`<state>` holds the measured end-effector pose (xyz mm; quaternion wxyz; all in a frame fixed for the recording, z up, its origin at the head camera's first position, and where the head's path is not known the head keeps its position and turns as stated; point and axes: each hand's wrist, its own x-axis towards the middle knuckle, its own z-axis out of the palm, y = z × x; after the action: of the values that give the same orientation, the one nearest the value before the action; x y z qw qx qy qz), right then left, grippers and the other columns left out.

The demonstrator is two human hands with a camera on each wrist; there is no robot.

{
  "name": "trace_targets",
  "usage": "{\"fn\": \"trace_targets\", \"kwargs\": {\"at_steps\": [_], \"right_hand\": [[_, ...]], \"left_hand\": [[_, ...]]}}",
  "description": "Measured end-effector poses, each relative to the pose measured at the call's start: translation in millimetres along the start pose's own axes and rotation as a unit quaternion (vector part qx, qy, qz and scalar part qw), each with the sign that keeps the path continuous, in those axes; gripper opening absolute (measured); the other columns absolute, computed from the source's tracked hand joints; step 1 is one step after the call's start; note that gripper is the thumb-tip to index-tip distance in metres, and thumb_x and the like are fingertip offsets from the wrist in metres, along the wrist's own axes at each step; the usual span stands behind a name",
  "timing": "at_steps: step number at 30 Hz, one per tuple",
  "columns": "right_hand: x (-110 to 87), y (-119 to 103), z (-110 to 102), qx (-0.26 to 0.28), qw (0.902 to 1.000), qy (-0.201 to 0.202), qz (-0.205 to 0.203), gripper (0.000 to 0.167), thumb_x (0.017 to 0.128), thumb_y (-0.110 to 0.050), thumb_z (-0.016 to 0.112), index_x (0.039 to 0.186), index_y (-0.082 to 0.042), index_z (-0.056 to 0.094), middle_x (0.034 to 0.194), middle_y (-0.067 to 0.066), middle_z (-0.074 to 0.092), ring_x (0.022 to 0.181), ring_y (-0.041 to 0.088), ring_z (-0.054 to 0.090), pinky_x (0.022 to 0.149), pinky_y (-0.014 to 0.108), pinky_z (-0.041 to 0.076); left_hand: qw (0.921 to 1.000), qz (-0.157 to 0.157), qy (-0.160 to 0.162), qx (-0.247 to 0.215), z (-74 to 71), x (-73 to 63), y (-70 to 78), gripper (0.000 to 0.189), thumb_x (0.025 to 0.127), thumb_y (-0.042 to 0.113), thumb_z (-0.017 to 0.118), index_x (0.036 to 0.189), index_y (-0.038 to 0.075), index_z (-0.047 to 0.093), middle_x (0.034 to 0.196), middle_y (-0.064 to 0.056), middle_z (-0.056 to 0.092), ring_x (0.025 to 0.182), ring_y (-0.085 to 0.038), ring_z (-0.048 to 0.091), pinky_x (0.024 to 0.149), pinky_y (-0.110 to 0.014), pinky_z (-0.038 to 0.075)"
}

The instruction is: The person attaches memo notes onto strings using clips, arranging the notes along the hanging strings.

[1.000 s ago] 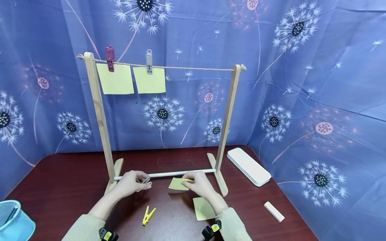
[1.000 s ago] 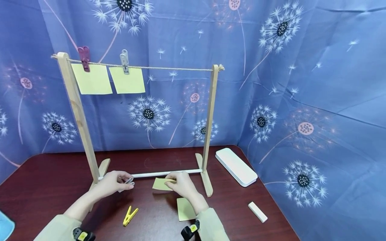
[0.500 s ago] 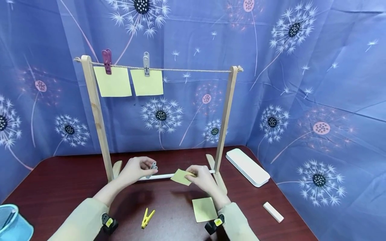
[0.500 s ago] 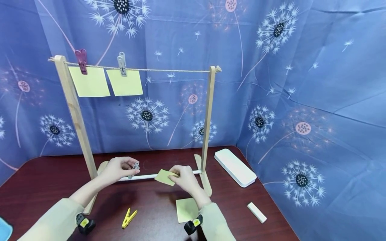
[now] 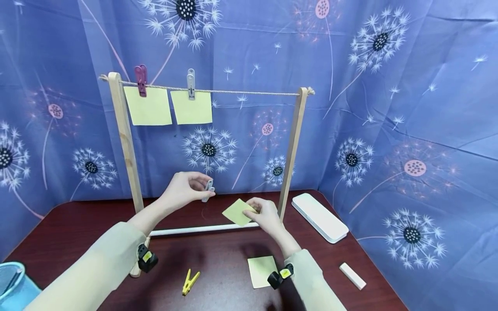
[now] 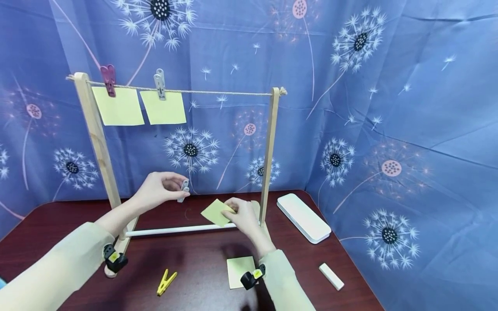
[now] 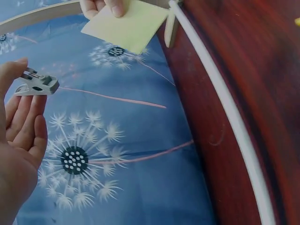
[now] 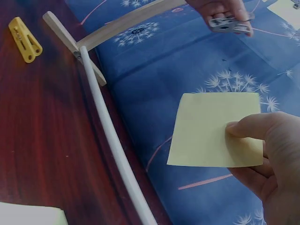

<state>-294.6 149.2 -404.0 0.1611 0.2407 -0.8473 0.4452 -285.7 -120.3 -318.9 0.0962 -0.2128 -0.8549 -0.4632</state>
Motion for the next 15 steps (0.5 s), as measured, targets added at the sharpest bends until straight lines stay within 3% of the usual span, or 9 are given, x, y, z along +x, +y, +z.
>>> {"fn": "trace_targets", "kwargs": {"at_steps": [1, 6, 15], "right_hand": [[2.0, -1.3, -1.4, 0.021, 0.9998, 0.002, 0.006, 0.012, 0.081, -0.006, 0.077, 0.09, -0.003, 0.071, 0.078, 0.01, 0.073, 0.061, -0.002, 0.054, 0.058, 0.018, 0.043], [13.2, -10.9, -8.1, 0.081, 0.9959, 0.024, 0.033, 0.014, 0.08, -0.001, 0.076, 0.092, 0.004, 0.07, 0.083, 0.02, 0.073, 0.064, 0.0, 0.058, 0.059, 0.016, 0.043], [31.2, -54.1, -31.3, 0.112, 0.9922, 0.024, 0.05, 0.015, 0.085, 0.004, 0.069, 0.095, 0.013, 0.065, 0.09, 0.029, 0.071, 0.074, 0.007, 0.067, 0.065, 0.016, 0.047]], "left_hand": [[1.0, 0.001, 0.002, -0.003, -1.0, 2.6, 3.0, 0.041, 0.076, 0.024, 0.084, 0.113, 0.01, 0.073, 0.085, -0.004, 0.074, 0.08, -0.012, 0.068, 0.074, -0.031, 0.052], [0.9998, 0.011, 0.003, -0.017, -5.3, 11.2, 17.4, 0.041, 0.076, 0.023, 0.084, 0.113, 0.01, 0.073, 0.082, -0.003, 0.074, 0.08, -0.012, 0.068, 0.077, -0.03, 0.053], [0.9987, 0.047, 0.02, 0.01, -19.3, 24.9, 54.5, 0.037, 0.076, 0.018, 0.084, 0.109, 0.007, 0.072, 0.081, -0.005, 0.075, 0.082, -0.013, 0.068, 0.071, -0.029, 0.052]]}}
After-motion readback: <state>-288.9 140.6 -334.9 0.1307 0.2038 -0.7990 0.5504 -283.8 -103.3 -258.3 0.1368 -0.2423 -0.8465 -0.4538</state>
